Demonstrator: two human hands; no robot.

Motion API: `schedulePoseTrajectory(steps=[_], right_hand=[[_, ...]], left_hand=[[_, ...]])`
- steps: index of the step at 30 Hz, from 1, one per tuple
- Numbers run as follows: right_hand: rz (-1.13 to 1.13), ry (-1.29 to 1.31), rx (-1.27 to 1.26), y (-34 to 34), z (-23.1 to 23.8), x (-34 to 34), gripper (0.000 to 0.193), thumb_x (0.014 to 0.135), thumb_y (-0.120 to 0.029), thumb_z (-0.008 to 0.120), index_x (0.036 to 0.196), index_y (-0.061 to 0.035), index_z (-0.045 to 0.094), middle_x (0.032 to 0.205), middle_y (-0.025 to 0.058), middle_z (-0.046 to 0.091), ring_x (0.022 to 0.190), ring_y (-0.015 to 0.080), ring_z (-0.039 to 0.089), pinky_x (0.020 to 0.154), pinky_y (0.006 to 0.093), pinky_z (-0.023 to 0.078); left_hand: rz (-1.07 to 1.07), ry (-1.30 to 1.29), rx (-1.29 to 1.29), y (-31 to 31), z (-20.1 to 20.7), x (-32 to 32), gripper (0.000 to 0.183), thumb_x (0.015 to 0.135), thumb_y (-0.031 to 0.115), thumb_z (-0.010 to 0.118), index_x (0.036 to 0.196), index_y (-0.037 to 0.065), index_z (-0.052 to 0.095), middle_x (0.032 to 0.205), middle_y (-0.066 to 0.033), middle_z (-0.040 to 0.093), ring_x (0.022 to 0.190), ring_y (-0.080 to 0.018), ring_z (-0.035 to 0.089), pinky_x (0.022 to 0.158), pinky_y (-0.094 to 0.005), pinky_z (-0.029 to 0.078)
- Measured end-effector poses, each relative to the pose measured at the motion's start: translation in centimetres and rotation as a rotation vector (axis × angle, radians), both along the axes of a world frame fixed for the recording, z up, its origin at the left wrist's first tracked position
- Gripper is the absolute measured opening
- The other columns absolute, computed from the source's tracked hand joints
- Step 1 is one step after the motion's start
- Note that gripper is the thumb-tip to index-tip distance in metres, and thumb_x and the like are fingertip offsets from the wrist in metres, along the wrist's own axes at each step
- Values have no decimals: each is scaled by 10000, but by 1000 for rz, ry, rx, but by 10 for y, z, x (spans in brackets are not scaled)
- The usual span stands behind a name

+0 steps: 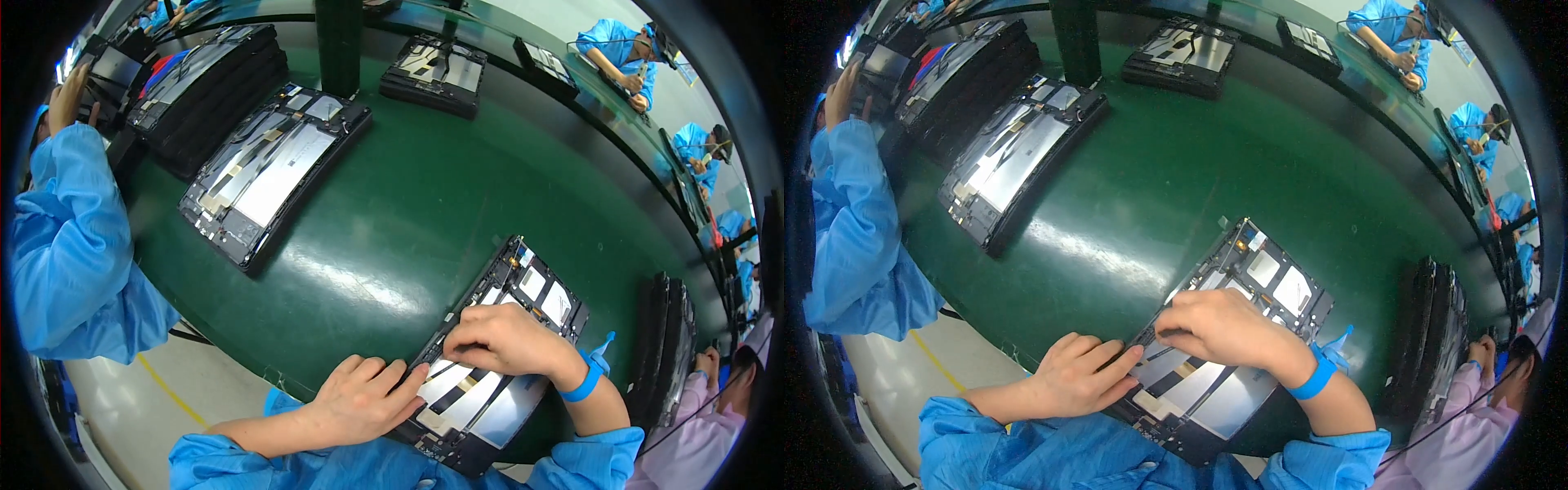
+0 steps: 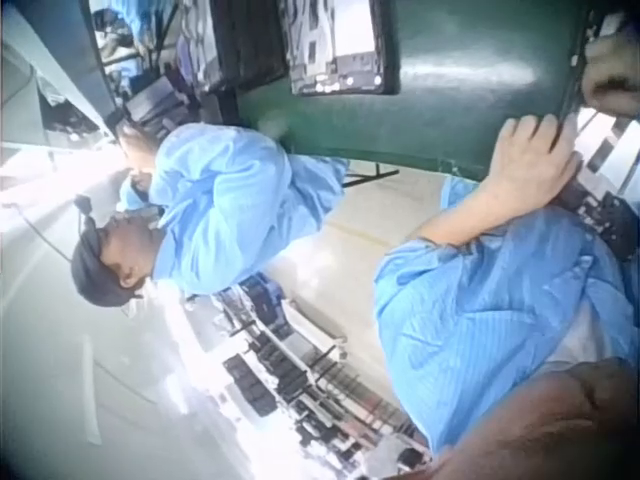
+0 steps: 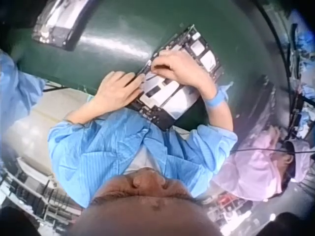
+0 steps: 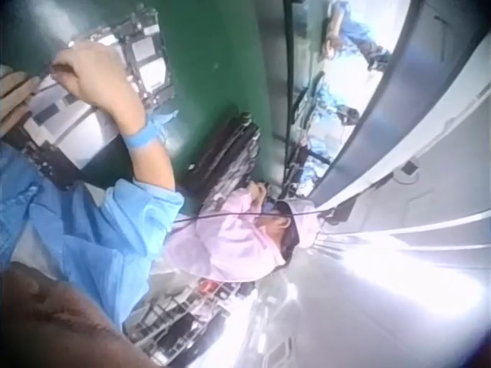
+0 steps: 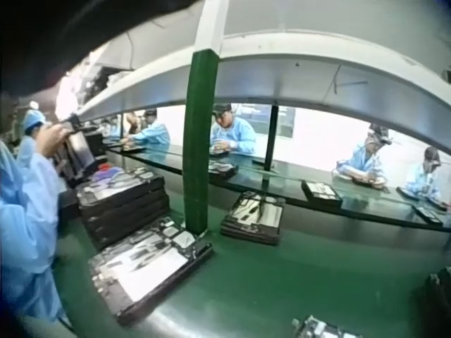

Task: The person connects internal cables and attaches components inside tablet devices using a small hand tool, then passes the assembled units down the assembly line.

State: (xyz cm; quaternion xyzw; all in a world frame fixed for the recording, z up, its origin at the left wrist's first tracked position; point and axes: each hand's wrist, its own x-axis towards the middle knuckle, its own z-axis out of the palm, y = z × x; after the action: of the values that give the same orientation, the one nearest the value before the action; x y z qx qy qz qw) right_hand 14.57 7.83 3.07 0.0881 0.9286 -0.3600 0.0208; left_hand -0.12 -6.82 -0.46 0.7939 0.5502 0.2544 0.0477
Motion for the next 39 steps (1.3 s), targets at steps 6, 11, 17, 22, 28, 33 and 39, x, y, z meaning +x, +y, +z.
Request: schedulePoseTrajectory(steps=[6, 11, 17, 22, 28, 33, 39], right_hand=[[-203, 27, -34, -3, -2, -5, 114, 644, -130, 530, 678, -21, 530, 562, 94, 511, 564, 253, 531, 495, 318, 418], [-365, -6, -6, -4, -1, -8, 98, 586, -106, 571, 606, -15, 542, 493, 63, 501, 453, 147, 515, 437, 227, 399], [-431, -92, -40, 6, 2, -10, 154, 556, -143, 531, 598, 6, 522, 535, 143, 518, 550, 282, 543, 523, 328, 433], [-347, -86, -34, 16, -4, -11, 201, 588, -178, 611, 595, -3, 512, 491, 78, 495, 465, 159, 507, 440, 246, 391], [-320, -136, -53, 18, 0, -11, 210, 618, -197, 606, 621, -7, 517, 504, 82, 503, 477, 166, 508, 451, 260, 390], [-184, -115, -140, 27, 4, -3, 177, 672, -179, 558, 670, -4, 535, 532, 83, 522, 485, 164, 513, 463, 258, 391], [-237, -98, -140, 29, 0, -3, 176, 657, -175, 565, 650, -1, 543, 527, 83, 523, 478, 156, 514, 458, 250, 395]], left_hand=[[-81, 79, -7, 4, 5, -2, 347, 631, 215, 589, 917, 29, 523, 740, -51, 494, 568, -140, 448, 474, -243, 376], [-133, 129, -57, 7, 10, -5, 349, 638, 245, 583, 896, 18, 521, 705, -52, 480, 559, -143, 450, 454, -243, 384], [-163, 200, -160, 15, 19, -4, 353, 678, 275, 532, 917, 19, 486, 631, -35, 432, 602, -157, 433, 469, -254, 370], [-76, 20, -26, 28, 9, -3, 440, 652, 355, 551, 964, 55, 474, 851, -59, 466, 713, -182, 436, 550, -282, 371], [-145, 165, -87, 34, 9, -2, 518, 665, 421, 509, 1017, 45, 462, 901, -80, 469, 732, -195, 427, 550, -285, 327], [-121, 236, -87, 32, 13, 1, 524, 671, 425, 498, 1025, 41, 459, 902, -89, 472, 729, -192, 421, 537, -286, 304], [-124, 245, -130, 36, 10, -1, 550, 652, 433, 515, 1040, 48, 447, 937, -94, 454, 759, -213, 418, 567, -313, 306]])
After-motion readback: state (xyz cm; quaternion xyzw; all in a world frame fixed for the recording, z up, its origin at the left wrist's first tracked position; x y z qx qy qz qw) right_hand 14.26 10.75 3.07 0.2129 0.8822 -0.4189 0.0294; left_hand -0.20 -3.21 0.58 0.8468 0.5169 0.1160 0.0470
